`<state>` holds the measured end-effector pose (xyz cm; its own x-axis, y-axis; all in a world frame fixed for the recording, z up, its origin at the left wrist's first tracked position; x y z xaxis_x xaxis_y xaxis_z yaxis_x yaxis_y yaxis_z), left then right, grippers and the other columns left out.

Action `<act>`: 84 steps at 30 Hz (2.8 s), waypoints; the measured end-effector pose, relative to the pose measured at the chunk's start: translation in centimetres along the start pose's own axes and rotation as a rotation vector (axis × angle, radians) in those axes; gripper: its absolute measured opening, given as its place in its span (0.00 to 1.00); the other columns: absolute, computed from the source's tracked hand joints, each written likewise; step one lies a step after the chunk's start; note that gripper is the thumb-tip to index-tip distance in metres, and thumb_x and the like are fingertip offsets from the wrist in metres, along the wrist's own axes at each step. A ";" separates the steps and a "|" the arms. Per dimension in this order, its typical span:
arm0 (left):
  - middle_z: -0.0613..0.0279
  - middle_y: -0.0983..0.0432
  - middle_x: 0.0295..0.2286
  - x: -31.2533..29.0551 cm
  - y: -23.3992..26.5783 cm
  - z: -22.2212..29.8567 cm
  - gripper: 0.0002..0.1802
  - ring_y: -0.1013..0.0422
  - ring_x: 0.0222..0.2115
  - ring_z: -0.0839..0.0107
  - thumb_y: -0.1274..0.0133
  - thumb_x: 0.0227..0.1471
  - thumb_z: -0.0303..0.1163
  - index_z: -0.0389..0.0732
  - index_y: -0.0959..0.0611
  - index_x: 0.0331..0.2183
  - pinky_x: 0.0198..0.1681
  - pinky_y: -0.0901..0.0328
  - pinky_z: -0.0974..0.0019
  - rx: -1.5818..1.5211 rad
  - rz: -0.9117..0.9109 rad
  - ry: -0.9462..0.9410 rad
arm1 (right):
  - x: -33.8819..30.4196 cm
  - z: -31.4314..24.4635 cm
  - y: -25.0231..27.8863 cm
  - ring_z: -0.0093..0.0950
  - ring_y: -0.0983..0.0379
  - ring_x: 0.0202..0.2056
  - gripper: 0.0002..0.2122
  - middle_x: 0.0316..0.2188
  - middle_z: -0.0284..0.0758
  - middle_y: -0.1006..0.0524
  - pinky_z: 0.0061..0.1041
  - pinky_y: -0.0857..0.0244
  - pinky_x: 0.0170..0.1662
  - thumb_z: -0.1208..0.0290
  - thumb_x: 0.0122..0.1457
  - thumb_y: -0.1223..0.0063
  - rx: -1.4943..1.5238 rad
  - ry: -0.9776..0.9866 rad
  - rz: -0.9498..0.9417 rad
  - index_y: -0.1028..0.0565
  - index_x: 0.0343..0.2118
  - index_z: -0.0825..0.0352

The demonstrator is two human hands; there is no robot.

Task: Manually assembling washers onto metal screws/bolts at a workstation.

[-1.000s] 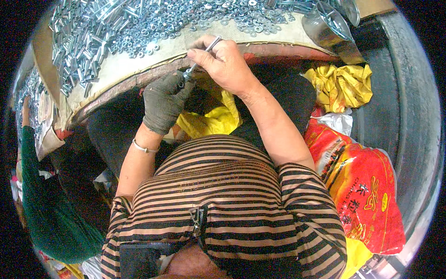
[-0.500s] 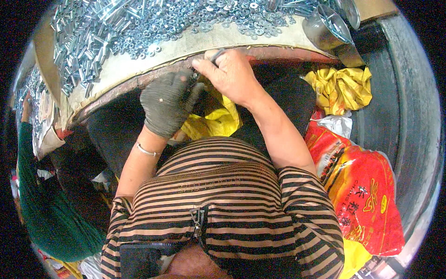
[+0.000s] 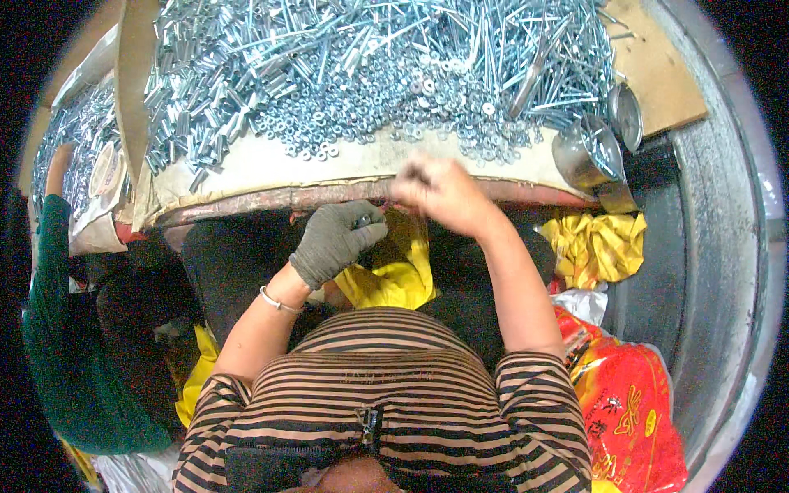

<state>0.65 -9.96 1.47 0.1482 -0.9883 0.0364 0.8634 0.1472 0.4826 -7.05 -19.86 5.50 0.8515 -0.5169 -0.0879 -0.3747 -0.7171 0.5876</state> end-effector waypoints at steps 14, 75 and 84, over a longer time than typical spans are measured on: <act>0.67 0.28 0.20 0.3 3.1 -2.6 0.07 0.41 0.12 0.85 0.50 0.54 0.35 0.43 0.27 0.31 0.13 0.47 0.81 -1.231 0.176 0.236 | 15.8 -4.9 2.4 0.41 0.26 0.31 0.11 0.29 0.37 0.27 0.37 0.32 0.30 0.74 0.51 0.52 -1.004 0.329 0.480 0.28 0.38 0.57; 0.64 0.31 0.22 -0.5 -0.2 0.1 0.18 0.37 0.14 0.80 0.54 0.58 0.41 0.36 0.27 0.43 0.15 0.43 0.80 -1.574 -0.120 0.123 | -4.4 -2.7 1.4 0.31 0.22 0.32 0.09 0.32 0.43 0.24 0.27 0.25 0.35 0.72 0.62 0.56 1.000 0.278 0.500 0.31 0.37 0.73; 0.69 0.36 0.16 -1.0 -0.8 0.1 0.17 0.47 0.09 0.83 0.56 0.59 0.40 0.35 0.26 0.40 0.13 0.51 0.80 -1.490 -0.217 0.188 | -3.1 -0.7 -0.7 0.37 0.23 0.34 0.10 0.35 0.46 0.25 0.34 0.25 0.38 0.71 0.63 0.59 1.170 0.139 0.339 0.32 0.40 0.74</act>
<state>-0.20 -9.05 1.12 -0.0837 -0.9931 -0.0817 0.5437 0.0232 -0.8390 -9.19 -17.43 5.89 0.6518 -0.7562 0.0582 -0.6275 -0.5807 -0.5187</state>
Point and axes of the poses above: each hand's wrist, its own x-axis towards the middle knuckle, its own y-axis out of the back of the hand, z = x × y, the point moved 10 cm from there along x, towards the middle knuckle
